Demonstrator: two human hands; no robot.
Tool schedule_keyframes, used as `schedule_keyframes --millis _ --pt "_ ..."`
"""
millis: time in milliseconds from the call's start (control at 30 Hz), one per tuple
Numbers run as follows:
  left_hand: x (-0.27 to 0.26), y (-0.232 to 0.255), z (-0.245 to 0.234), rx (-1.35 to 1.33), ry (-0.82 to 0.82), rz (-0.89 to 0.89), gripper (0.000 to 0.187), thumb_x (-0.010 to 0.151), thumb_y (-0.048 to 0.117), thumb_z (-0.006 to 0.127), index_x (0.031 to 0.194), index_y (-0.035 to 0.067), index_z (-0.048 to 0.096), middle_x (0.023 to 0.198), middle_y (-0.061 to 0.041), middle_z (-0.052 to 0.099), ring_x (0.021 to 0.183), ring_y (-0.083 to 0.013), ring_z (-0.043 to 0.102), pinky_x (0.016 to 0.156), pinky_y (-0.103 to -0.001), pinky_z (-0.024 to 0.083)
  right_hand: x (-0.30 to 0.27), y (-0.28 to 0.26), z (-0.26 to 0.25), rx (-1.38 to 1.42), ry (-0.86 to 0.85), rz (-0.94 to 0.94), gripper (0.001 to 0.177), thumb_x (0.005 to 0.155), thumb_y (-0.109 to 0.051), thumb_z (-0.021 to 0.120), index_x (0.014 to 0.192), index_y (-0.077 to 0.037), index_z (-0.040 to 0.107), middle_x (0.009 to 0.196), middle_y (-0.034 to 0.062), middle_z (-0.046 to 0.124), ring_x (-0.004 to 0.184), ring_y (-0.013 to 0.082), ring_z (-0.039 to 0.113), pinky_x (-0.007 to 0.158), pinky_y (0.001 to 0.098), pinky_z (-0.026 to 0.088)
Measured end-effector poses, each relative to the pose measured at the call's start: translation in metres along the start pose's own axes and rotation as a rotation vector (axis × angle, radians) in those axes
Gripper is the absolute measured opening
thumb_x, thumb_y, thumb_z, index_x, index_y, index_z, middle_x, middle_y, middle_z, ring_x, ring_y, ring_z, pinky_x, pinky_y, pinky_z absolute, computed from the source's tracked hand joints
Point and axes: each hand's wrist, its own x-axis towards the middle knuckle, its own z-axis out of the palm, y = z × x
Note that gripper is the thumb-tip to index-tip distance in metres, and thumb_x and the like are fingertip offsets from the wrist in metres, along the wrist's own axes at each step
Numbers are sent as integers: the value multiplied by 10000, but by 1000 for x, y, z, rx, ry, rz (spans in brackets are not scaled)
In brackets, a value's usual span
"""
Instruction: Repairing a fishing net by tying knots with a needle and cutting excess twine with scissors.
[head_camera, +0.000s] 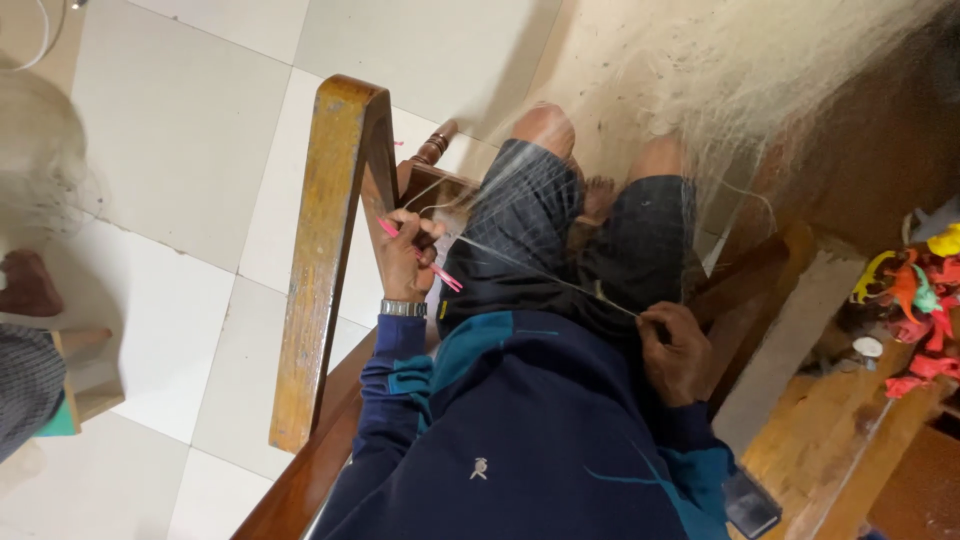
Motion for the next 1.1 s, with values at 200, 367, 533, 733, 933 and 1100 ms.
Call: schedule_keyframes --millis 200,367,533,733,933,1100 --pt "13 -24 -19 -72 101 11 96 922 101 496 872 169 450 651 -61 612 621 -206 686 306 -104 240 0 6 0 -44 -35 30 86 810 -41 720 829 -87 650 907 65 628 866 234 620 782 361 502" --pt "12 -17 -6 -227 -94 -38 96 925 118 507 848 126 451 685 -81 605 658 -220 694 301 -101 275 7 -4 -8 -132 145 -75 114 820 3 756 836 -74 674 931 81 626 788 209 602 693 277 513" --pt "19 -13 3 -332 -194 -89 127 908 132 536 819 125 445 734 -75 596 607 -205 668 274 -108 297 9 48 4 -50 148 51 91 895 -4 717 892 -32 631 958 112 598 859 208 569 773 337 476" --pt "72 -48 -3 -165 -159 -157 82 901 66 494 841 102 453 628 -63 509 439 -132 544 262 -118 225 7 31 6 -181 65 376 108 986 -155 613 1027 -56 599 887 119 580 844 192 517 861 369 396" --pt "102 -52 -2 -62 -104 -207 71 872 48 516 837 92 473 629 -58 517 401 -104 509 246 -127 231 15 22 6 -120 29 339 73 972 -115 620 982 -49 593 881 91 596 872 161 535 868 332 408" --pt "59 -49 -28 99 -97 -263 103 820 37 502 742 92 464 462 -36 416 317 -73 398 232 -131 176 14 33 6 -111 -88 329 54 964 -121 597 980 -70 597 887 90 608 864 193 554 853 365 436"
